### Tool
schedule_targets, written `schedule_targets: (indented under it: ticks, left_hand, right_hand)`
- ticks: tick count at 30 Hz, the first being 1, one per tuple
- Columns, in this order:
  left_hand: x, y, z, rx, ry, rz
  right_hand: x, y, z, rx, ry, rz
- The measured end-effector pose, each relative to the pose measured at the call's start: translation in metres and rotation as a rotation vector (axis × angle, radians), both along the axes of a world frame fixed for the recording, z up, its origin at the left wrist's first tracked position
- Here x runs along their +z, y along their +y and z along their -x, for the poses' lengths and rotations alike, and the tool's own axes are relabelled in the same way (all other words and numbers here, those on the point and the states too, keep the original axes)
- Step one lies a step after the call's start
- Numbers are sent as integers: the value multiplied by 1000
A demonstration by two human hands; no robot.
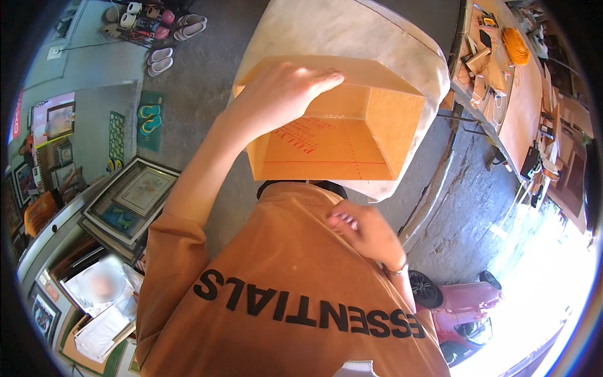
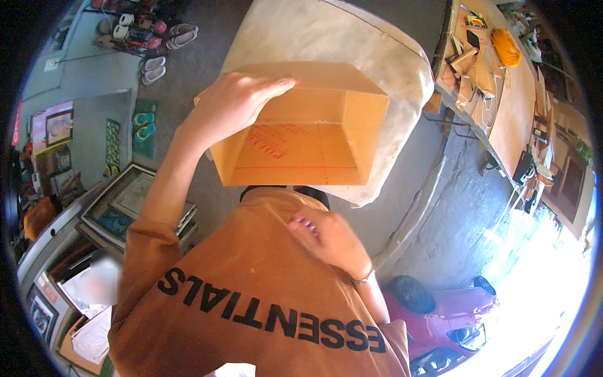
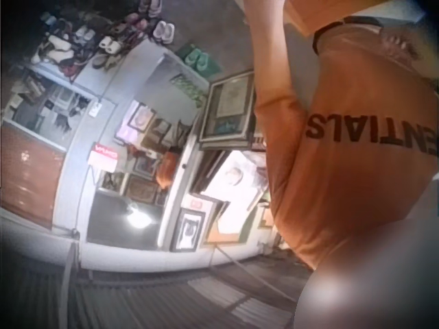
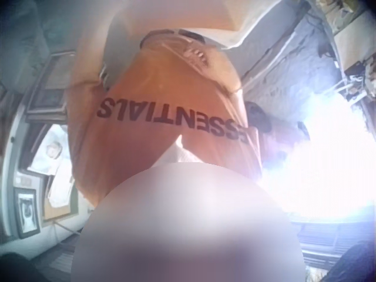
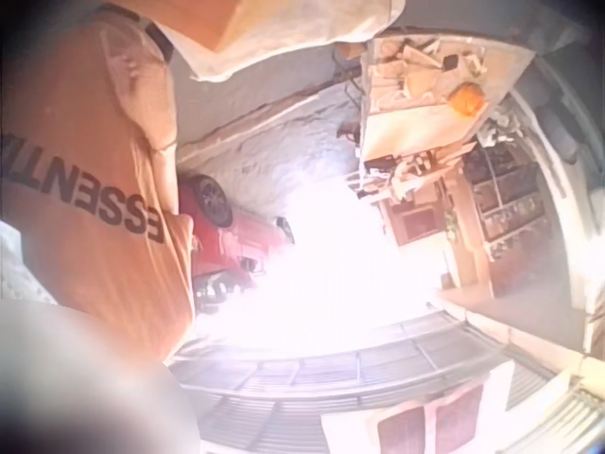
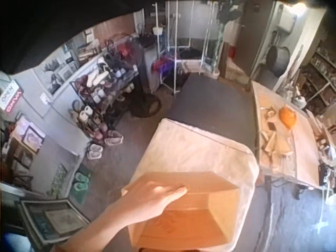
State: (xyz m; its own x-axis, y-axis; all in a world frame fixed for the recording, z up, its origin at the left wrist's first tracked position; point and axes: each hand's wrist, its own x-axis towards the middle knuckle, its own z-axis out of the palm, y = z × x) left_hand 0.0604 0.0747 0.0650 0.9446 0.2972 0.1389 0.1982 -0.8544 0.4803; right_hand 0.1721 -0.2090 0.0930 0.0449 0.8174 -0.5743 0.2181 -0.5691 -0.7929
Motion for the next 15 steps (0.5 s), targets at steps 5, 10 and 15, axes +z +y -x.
schedule_targets:
  ticks: [5,10,15]
  left_hand:
    - [-17,25,-14,14,-65,-68]
    - [-27,57,-35,61,45,-85]
    - [-32,72,-44,95,129,-84]
  right_hand:
    - [32,28,-13,-213,-409,-147]
    - [21,64,5,-137,-439,-341]
    - [15,103,20,13,-497,-459]
